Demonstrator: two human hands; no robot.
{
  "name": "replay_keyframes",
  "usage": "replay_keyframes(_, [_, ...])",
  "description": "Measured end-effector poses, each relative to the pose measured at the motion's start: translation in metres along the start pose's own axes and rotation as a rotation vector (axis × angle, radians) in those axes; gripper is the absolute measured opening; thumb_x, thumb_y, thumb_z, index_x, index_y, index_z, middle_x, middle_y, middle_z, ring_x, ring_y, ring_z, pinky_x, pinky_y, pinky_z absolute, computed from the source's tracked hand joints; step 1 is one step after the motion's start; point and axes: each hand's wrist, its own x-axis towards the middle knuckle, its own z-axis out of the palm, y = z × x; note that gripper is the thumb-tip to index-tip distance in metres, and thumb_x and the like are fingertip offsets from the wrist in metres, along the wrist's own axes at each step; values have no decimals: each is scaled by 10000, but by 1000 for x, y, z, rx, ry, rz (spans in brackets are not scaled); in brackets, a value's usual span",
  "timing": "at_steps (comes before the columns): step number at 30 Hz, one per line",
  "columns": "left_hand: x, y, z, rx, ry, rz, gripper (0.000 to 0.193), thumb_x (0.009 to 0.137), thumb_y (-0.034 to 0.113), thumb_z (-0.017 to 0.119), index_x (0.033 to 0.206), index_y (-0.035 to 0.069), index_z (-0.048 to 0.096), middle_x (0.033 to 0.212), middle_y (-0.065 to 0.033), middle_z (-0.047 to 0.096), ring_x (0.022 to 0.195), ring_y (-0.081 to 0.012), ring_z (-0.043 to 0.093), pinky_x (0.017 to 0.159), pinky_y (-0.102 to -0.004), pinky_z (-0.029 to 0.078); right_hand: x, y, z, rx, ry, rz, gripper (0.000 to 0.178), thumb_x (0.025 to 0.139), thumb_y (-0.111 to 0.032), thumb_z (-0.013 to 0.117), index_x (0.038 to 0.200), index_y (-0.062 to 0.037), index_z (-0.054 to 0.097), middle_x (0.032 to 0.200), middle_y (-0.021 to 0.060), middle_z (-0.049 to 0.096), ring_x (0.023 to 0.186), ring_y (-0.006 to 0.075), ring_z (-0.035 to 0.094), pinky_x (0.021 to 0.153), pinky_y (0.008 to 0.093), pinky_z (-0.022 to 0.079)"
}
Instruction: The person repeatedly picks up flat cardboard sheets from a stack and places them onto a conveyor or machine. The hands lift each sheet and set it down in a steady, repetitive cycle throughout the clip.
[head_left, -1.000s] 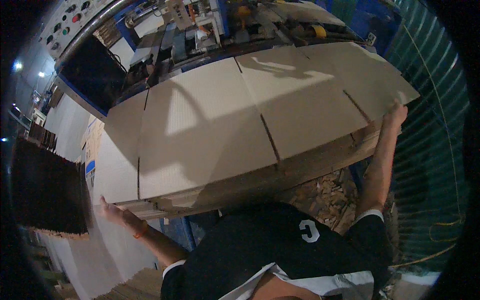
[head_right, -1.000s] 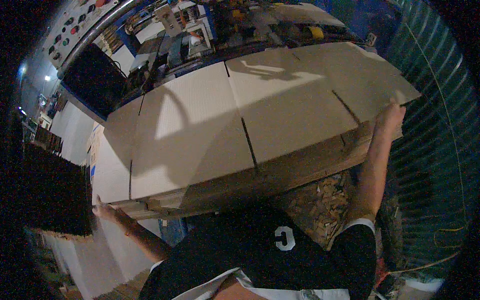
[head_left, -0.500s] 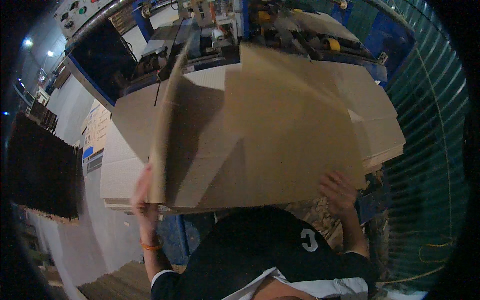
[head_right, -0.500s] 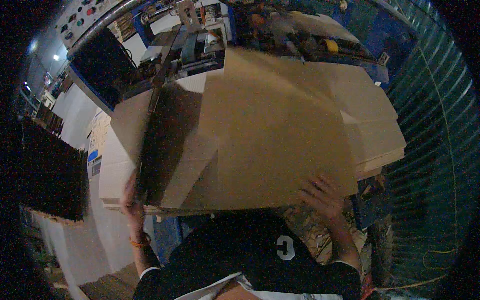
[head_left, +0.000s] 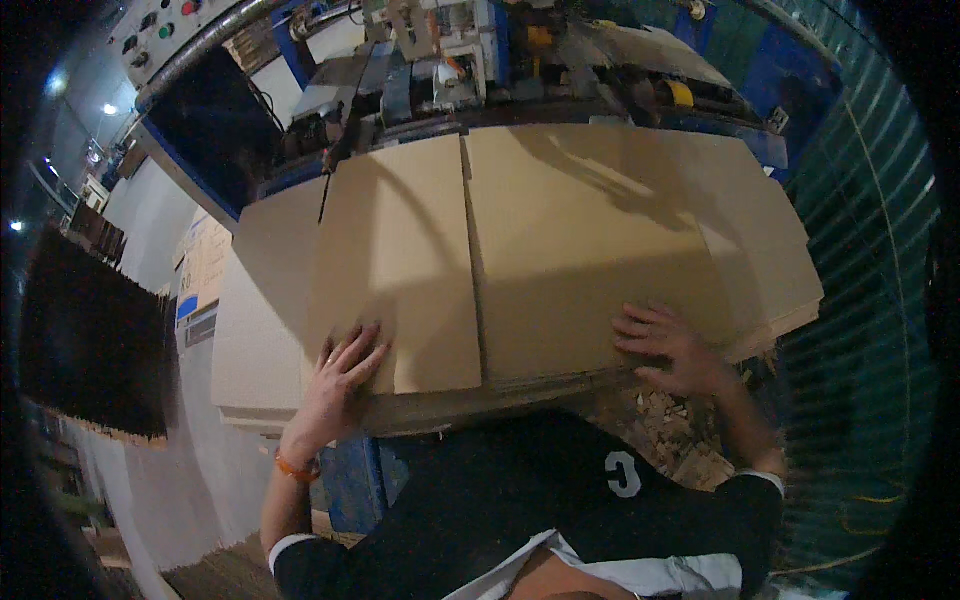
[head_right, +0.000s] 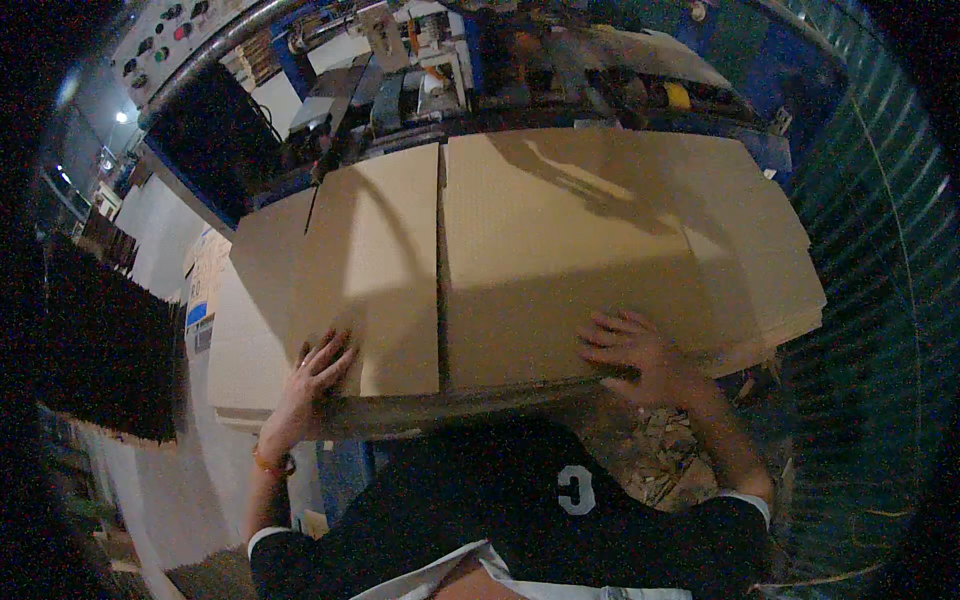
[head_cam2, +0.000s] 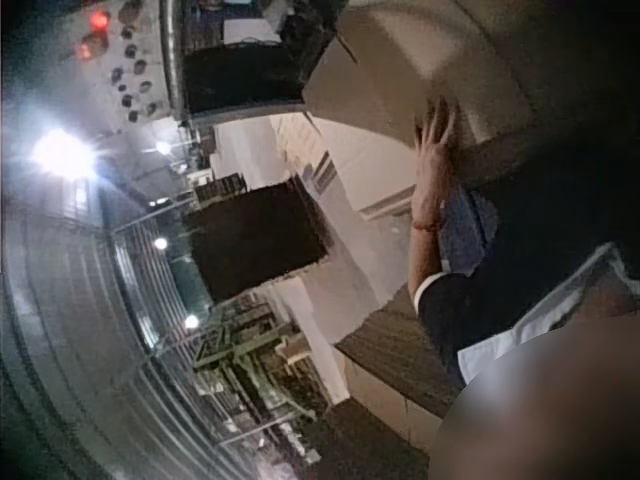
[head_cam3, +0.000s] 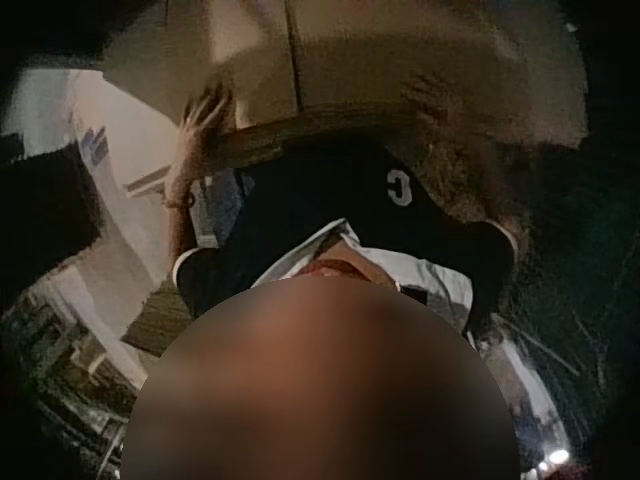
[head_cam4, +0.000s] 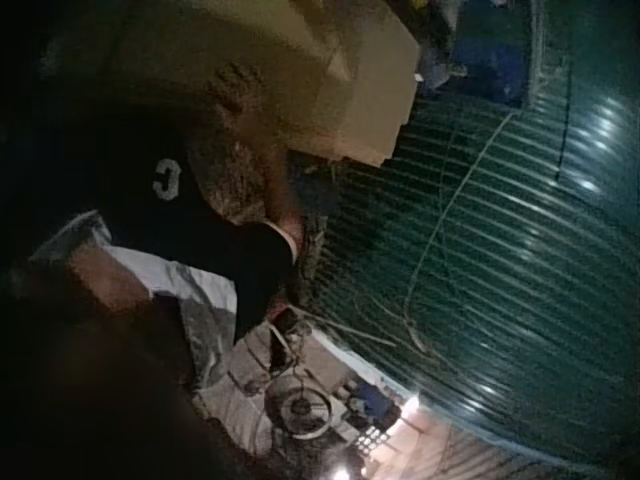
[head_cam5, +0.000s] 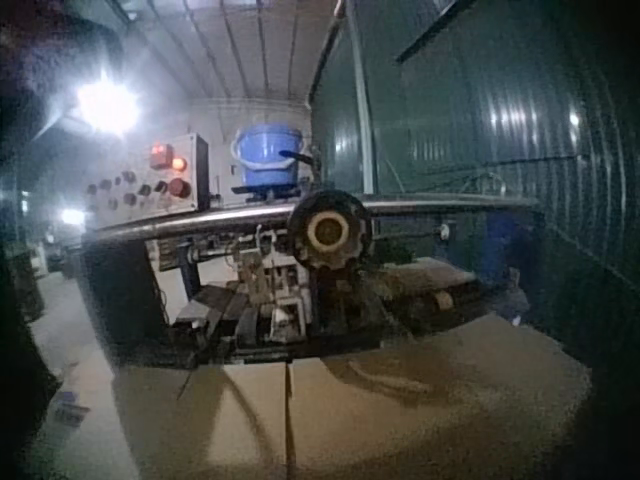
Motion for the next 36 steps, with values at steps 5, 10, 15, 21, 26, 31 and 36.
replay_keyframes(5, [22,-77,-12,-447,379,-300,445,860,181,564,1259,15,459,1319,-176,436,1238,-276,407,960,-390,397,12,126,-29,236,786,950,362,892,-345,524,1092,-57,615,1037,132,630,937,267,590,810,377,470])
replay_keyframes(10, [87,-204,-5,-324,282,-568,485,912,381,458,1191,-10,518,1117,-159,580,1027,-269,544,855,-351,441,29,244,-33,809,704,1169,387,912,-340,447,1042,-11,600,965,131,641,814,308,617,718,391,480])
replay_keyframes(15, [125,-217,13,-262,429,-582,466,948,328,342,1066,-62,567,1048,-279,583,975,-412,559,843,-416,438,49,239,-24,4,606,927,433,911,-361,407,955,19,608,865,192,633,753,351,608,676,438,461])
replay_keyframes(21, [131,-166,13,-109,478,-590,482,952,342,325,1014,-63,581,1029,-298,573,978,-466,531,844,-456,429,59,205,-27,-92,568,879,517,911,-407,383,805,30,639,813,262,609,799,427,585,705,476,441])
replay_keyframes(26, [135,-162,16,-16,485,-595,448,956,316,319,977,-51,575,983,-292,586,964,-471,535,824,-495,429,58,204,-24,-193,566,790,497,912,-382,392,803,40,632,808,253,609,793,430,578,691,480,437])
replay_keyframes(31, [139,-204,37,38,410,-628,386,953,281,320,1102,-17,516,1068,-279,558,945,-444,557,813,-506,445,61,206,-27,-538,300,674,476,920,-387,399,918,30,629,849,242,611,767,427,579,702,496,443])
replay_keyframes(36, [138,-209,31,627,303,-459,466,913,349,416,1234,11,439,1208,-261,491,1068,-421,507,883,-477,428,81,162,-50,-470,112,826,517,901,-350,453,1308,-38,390,1077,224,565,983,381,542,839,447,437])
